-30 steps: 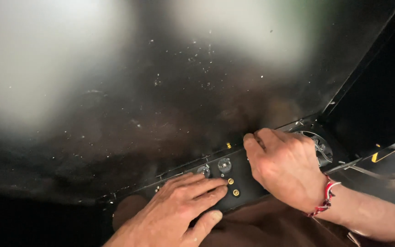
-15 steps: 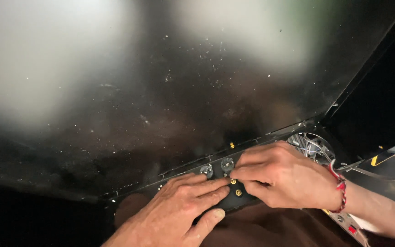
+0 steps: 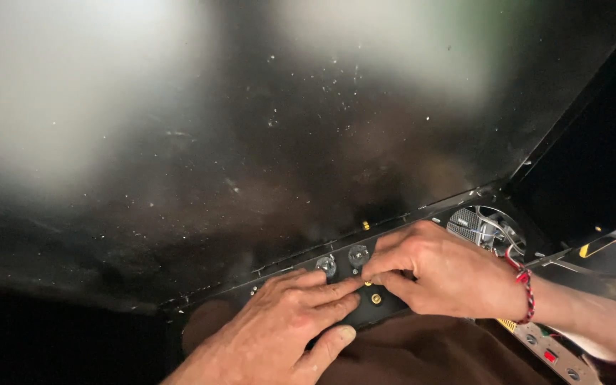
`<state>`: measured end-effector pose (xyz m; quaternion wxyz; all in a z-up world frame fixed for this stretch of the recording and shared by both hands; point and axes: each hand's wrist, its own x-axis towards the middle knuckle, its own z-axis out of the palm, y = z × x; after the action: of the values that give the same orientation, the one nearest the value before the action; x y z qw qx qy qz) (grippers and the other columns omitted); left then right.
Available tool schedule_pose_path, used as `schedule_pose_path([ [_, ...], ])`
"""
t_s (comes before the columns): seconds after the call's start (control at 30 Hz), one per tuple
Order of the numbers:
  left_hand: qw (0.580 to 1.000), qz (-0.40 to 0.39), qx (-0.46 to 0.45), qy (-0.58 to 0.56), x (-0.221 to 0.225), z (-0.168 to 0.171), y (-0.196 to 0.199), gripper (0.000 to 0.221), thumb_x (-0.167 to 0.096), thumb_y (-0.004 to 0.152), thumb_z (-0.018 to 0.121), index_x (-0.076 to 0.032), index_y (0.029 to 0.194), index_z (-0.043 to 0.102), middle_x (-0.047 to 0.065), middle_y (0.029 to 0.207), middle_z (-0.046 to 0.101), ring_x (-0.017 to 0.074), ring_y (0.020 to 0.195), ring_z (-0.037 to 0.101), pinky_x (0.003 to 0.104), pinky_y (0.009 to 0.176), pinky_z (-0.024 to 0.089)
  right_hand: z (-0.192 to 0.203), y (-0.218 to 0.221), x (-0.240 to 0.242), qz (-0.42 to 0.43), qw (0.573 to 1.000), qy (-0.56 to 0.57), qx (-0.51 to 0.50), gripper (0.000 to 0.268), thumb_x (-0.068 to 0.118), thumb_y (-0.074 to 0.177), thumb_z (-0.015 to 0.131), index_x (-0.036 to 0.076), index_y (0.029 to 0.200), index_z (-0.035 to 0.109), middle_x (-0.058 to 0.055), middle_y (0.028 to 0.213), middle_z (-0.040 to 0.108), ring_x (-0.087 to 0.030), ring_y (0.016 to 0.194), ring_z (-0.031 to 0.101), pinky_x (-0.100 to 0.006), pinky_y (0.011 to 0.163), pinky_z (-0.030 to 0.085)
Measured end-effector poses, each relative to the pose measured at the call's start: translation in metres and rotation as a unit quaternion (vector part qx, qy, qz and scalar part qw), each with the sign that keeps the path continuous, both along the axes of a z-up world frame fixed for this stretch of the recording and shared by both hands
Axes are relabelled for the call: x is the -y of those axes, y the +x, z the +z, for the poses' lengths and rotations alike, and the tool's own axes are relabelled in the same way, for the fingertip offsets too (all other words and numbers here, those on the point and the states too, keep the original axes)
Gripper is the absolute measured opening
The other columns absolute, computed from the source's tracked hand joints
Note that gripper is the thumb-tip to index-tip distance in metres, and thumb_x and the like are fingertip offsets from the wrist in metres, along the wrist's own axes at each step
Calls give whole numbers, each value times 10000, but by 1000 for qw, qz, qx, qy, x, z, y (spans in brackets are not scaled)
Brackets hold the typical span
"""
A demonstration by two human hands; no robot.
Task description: Attaching and aligning the back panel of an electronic device, ensuring connectors fit through the designated holes, and using pliers for adjustment.
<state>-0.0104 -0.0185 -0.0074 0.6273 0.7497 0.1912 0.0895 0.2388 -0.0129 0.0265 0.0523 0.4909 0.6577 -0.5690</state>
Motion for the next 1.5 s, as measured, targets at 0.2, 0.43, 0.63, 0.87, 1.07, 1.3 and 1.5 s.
schedule_pose_path([
  [0.2,1000,-2,-4,-4,-1,-2,-1,425,-273,1032,484,26,1284,652,175,1429,632,352,1035,604,514,938,455,-3,0,2,19,999,-9,39,252,85,939,606,121,712,707,6,611,582,-220,462,491,-378,501,371],
  [0.43,1000,17,13,15,0,-4,-2,383,-265,1018,515,19,1228,663,162,1367,670,349,1013,614,497,898,487,1,-4,0,48,998,33,-6,218,72,907,594,126,920,804,0,710,680,-246,533,641,-400,501,464],
  [0.63,1000,8,3,2,-2,-2,-3,391,-273,1019,502,21,1205,681,152,1392,662,359,1030,606,506,895,484,-3,-3,3,67,997,44,-18,162,93,919,635,114,903,795,7,742,676,-223,571,646,-375,516,492],
  [0.87,1000,13,11,-8,-3,1,-5,368,-264,1027,483,22,1115,697,136,1356,689,315,891,584,480,839,482,-9,-2,9,85,995,33,34,293,197,969,630,110,697,695,-1,665,624,-249,518,595,-397,526,454],
  [1.07,1000,21,23,3,-8,4,-3,312,-239,1016,505,2,1083,690,94,1212,735,294,853,578,462,801,497,-14,-3,10,124,986,68,91,419,342,994,655,112,644,651,-20,659,652,-322,522,617,-464,516,454],
  [1.3,1000,5,8,-14,-5,1,-2,377,-258,1014,523,23,1196,696,143,1397,663,303,1024,610,478,908,487,1,3,0,64,997,11,40,212,187,942,607,145,758,704,18,686,636,-238,550,605,-407,532,456],
  [1.5,1000,12,17,-8,-3,0,-1,337,-229,1003,530,20,1154,699,147,1378,675,312,946,608,477,884,497,0,7,1,99,993,-14,55,178,90,815,522,145,730,669,30,725,646,-268,573,604,-451,522,426],
])
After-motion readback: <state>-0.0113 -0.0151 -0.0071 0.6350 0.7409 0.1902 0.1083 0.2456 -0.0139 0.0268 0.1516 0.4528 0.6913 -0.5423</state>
